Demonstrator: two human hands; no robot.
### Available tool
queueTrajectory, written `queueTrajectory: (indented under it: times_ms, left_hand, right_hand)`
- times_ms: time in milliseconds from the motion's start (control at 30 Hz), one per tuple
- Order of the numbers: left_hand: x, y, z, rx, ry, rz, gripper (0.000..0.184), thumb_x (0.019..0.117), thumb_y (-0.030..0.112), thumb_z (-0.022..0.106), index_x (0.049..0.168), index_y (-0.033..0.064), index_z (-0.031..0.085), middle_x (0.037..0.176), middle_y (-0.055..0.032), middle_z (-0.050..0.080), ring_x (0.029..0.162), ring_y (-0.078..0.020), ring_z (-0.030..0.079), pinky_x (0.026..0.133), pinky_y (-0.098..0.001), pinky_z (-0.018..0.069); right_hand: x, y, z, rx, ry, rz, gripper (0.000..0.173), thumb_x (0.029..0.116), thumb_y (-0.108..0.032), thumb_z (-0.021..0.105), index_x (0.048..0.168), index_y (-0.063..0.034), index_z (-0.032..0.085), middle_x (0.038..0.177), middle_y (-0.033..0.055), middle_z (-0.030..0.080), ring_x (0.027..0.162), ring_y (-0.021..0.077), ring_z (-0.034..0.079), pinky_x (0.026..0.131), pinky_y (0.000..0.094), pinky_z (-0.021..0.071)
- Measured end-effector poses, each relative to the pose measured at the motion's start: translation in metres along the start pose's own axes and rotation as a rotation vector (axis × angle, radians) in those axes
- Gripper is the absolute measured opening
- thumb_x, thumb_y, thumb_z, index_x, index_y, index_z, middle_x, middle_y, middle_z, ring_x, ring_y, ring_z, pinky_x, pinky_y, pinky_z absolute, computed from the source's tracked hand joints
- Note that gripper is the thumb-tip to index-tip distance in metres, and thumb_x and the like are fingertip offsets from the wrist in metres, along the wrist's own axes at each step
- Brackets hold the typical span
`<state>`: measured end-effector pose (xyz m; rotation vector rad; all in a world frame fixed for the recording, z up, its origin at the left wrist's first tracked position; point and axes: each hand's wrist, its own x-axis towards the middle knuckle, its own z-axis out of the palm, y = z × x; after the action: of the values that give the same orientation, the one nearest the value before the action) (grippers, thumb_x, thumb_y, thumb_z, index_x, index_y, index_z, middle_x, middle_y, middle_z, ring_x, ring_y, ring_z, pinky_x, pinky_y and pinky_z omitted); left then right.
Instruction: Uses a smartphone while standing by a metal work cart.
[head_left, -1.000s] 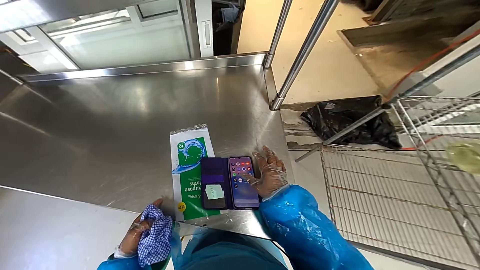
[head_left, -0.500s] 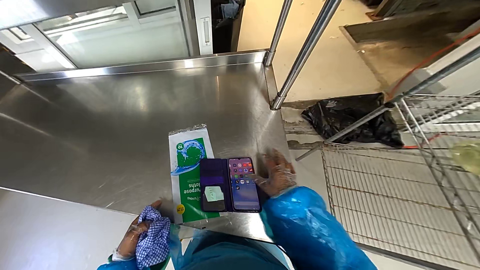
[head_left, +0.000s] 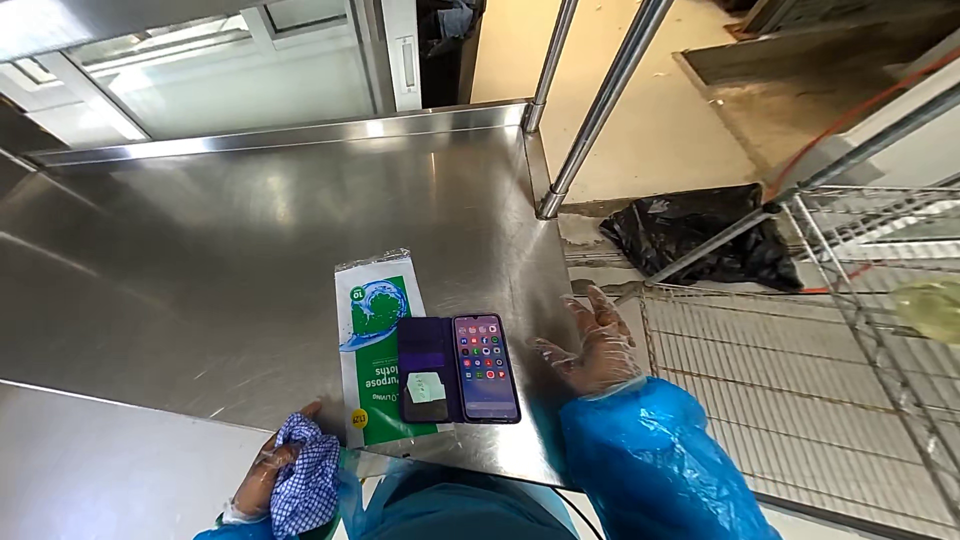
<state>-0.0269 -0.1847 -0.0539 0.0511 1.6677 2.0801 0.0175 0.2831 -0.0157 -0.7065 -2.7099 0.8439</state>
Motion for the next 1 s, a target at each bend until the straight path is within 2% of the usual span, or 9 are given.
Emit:
queueTrajectory:
  times_ms: [67, 200, 400, 467, 567, 700, 833, 933, 1000]
  left_hand:
    - [-0.001, 0.0, 0.0, 0.006, 0.012, 0.004, 0.053, 0.0827, 0.022, 0.066, 0.132, 0.0023, 0.062, 0.12, -0.0015, 0.072, 0.105, -0.0051, 0.068, 0.093, -0.0242, 0.0544]
    - [-0.001, -0.002, 0.001, -0.015, 0.001, 0.012, 0.058, 0.0809, 0.03, 0.073, 0.132, 0.0032, 0.063, 0.12, -0.0021, 0.072, 0.105, -0.0056, 0.068, 0.093, -0.0243, 0.0545]
    - [0.0, -0.003, 0.001, -0.032, -0.02, 0.013, 0.06, 0.0817, 0.028, 0.073, 0.134, 0.0031, 0.061, 0.121, -0.0027, 0.071, 0.105, -0.006, 0.068, 0.093, -0.0247, 0.0546]
    - [-0.001, -0.004, -0.001, -0.038, -0.024, 0.002, 0.062, 0.083, 0.028, 0.072, 0.137, 0.0019, 0.058, 0.124, -0.0039, 0.07, 0.108, -0.0075, 0.067, 0.094, -0.026, 0.0544]
    - [-0.001, -0.003, 0.002, -0.047, 0.0, -0.009, 0.06, 0.081, 0.024, 0.071, 0.136, 0.0015, 0.059, 0.121, -0.0031, 0.071, 0.105, -0.0074, 0.068, 0.093, -0.0261, 0.0554]
    - [-0.002, -0.002, 0.003, -0.006, 0.04, -0.015, 0.059, 0.0802, 0.025, 0.071, 0.133, 0.0004, 0.06, 0.119, -0.0034, 0.072, 0.104, -0.0074, 0.069, 0.092, -0.0262, 0.0554]
    - [-0.001, -0.005, 0.0, 0.013, 0.037, -0.028, 0.061, 0.0815, 0.026, 0.071, 0.135, 0.0009, 0.058, 0.122, -0.004, 0.07, 0.108, -0.0079, 0.067, 0.095, -0.0271, 0.0543]
    - [-0.001, -0.005, 0.001, 0.008, 0.057, -0.042, 0.059, 0.0806, 0.021, 0.066, 0.135, 0.0004, 0.057, 0.12, -0.0039, 0.071, 0.106, -0.0082, 0.068, 0.094, -0.0277, 0.055]
    - [0.0, -0.006, 0.0, -0.007, 0.052, -0.037, 0.06, 0.0796, 0.021, 0.069, 0.135, 0.0014, 0.058, 0.119, -0.0035, 0.071, 0.105, -0.0079, 0.068, 0.093, -0.0273, 0.0553]
  right_hand:
    - [0.001, -0.008, 0.002, 0.008, -0.032, -0.005, 0.079, 0.0752, -0.022, 0.091, 0.143, 0.0014, 0.056, 0.163, 0.0299, 0.029, 0.146, 0.0547, 0.033, 0.112, 0.0729, 0.0279]
    - [0.002, -0.018, 0.014, -0.038, -0.11, 0.002, 0.085, 0.0736, -0.026, 0.093, 0.145, 0.0005, 0.055, 0.163, 0.0294, 0.029, 0.148, 0.0528, 0.03, 0.115, 0.0712, 0.0258]
    - [0.01, -0.029, 0.03, -0.092, -0.228, 0.028, 0.086, 0.0766, -0.03, 0.091, 0.148, -0.0033, 0.052, 0.166, 0.0247, 0.026, 0.153, 0.0472, 0.025, 0.119, 0.0679, 0.0215]
    - [0.012, -0.032, 0.031, -0.103, -0.234, 0.028, 0.085, 0.077, -0.029, 0.091, 0.148, -0.0035, 0.053, 0.166, 0.0248, 0.027, 0.152, 0.0472, 0.026, 0.119, 0.0677, 0.0224]
    - [0.016, -0.034, 0.03, -0.1, -0.244, 0.029, 0.083, 0.0802, -0.031, 0.089, 0.149, -0.0038, 0.052, 0.166, 0.0254, 0.027, 0.153, 0.0471, 0.025, 0.119, 0.0674, 0.0214]
    - [0.02, -0.038, 0.028, -0.065, -0.238, 0.048, 0.082, 0.0809, -0.03, 0.088, 0.149, -0.0038, 0.052, 0.166, 0.0249, 0.027, 0.153, 0.0474, 0.023, 0.119, 0.0689, 0.0182]
    - [0.025, -0.041, 0.03, -0.089, -0.264, 0.081, 0.083, 0.0822, -0.033, 0.087, 0.151, -0.0054, 0.049, 0.167, 0.0233, 0.025, 0.154, 0.0458, 0.022, 0.12, 0.067, 0.0171]
    - [0.027, -0.042, 0.032, -0.098, -0.283, 0.084, 0.083, 0.0822, -0.031, 0.087, 0.151, -0.0051, 0.05, 0.167, 0.0247, 0.025, 0.154, 0.0458, 0.022, 0.12, 0.0666, 0.0172]
    - [0.028, -0.045, 0.031, -0.111, -0.314, 0.092, 0.083, 0.0831, -0.031, 0.086, 0.152, -0.0053, 0.048, 0.168, 0.0238, 0.023, 0.155, 0.0449, 0.02, 0.121, 0.0657, 0.0164]
